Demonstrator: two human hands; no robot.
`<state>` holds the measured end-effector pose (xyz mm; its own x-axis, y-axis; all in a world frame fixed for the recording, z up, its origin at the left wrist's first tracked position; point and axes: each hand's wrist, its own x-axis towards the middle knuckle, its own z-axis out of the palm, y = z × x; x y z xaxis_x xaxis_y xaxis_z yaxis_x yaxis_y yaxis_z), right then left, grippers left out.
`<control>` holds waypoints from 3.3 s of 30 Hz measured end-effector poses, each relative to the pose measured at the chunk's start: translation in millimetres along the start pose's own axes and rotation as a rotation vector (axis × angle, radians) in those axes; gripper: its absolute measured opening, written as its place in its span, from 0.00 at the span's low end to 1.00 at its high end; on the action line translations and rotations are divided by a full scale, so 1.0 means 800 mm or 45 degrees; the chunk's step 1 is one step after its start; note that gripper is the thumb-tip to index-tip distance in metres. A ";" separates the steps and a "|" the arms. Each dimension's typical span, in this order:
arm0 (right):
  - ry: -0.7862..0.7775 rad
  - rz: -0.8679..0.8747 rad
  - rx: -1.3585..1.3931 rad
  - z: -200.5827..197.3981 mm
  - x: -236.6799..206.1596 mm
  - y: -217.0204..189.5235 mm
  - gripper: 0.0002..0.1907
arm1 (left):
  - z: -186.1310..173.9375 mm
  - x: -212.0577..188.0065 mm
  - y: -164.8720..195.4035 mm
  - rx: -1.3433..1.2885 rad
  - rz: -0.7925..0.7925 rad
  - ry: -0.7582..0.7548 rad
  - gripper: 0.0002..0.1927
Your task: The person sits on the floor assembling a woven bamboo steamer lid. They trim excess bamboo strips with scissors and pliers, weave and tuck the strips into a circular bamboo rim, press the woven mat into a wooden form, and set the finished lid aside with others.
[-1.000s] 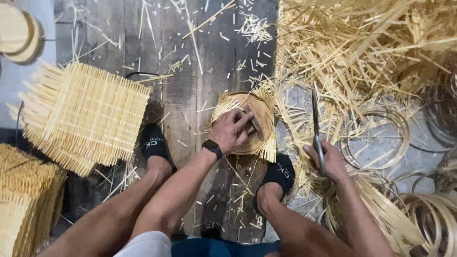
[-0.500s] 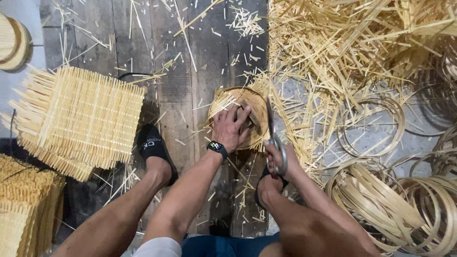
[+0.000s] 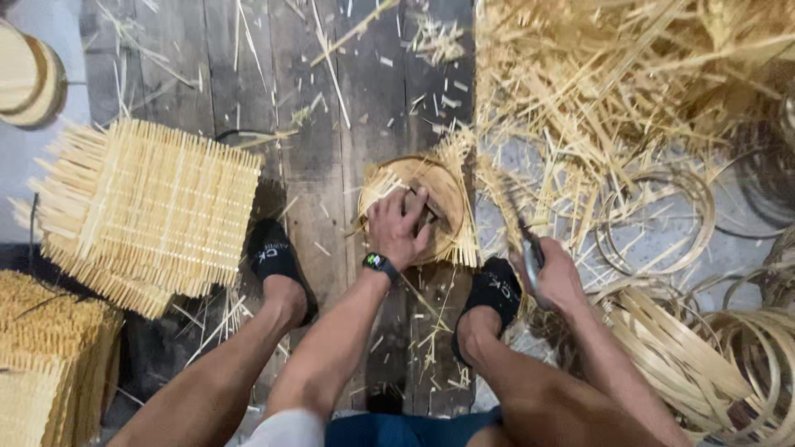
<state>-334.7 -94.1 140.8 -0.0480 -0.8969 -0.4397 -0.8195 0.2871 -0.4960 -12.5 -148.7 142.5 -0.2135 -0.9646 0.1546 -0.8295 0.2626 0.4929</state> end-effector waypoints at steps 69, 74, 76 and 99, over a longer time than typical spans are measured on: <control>-0.353 -0.238 -0.954 -0.017 0.127 -0.060 0.18 | -0.021 -0.003 0.019 -0.083 0.045 -0.345 0.66; -0.277 -0.310 -1.014 -0.025 0.124 -0.074 0.27 | 0.024 -0.020 0.050 -0.199 -0.583 -0.117 0.65; -0.283 -0.279 -1.024 -0.015 0.121 -0.086 0.27 | 0.034 -0.025 0.047 -0.098 -0.415 -0.143 0.58; -0.299 -0.284 -1.003 0.004 0.135 -0.077 0.26 | -0.013 0.002 -0.010 -0.084 0.154 -0.723 0.62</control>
<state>-287.8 -207.7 121.6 0.2101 -0.7867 -0.5805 -0.9580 -0.2842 0.0384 -1.0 -152.0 147.3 -0.5632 -0.7841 -0.2609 -0.7518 0.3551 0.5557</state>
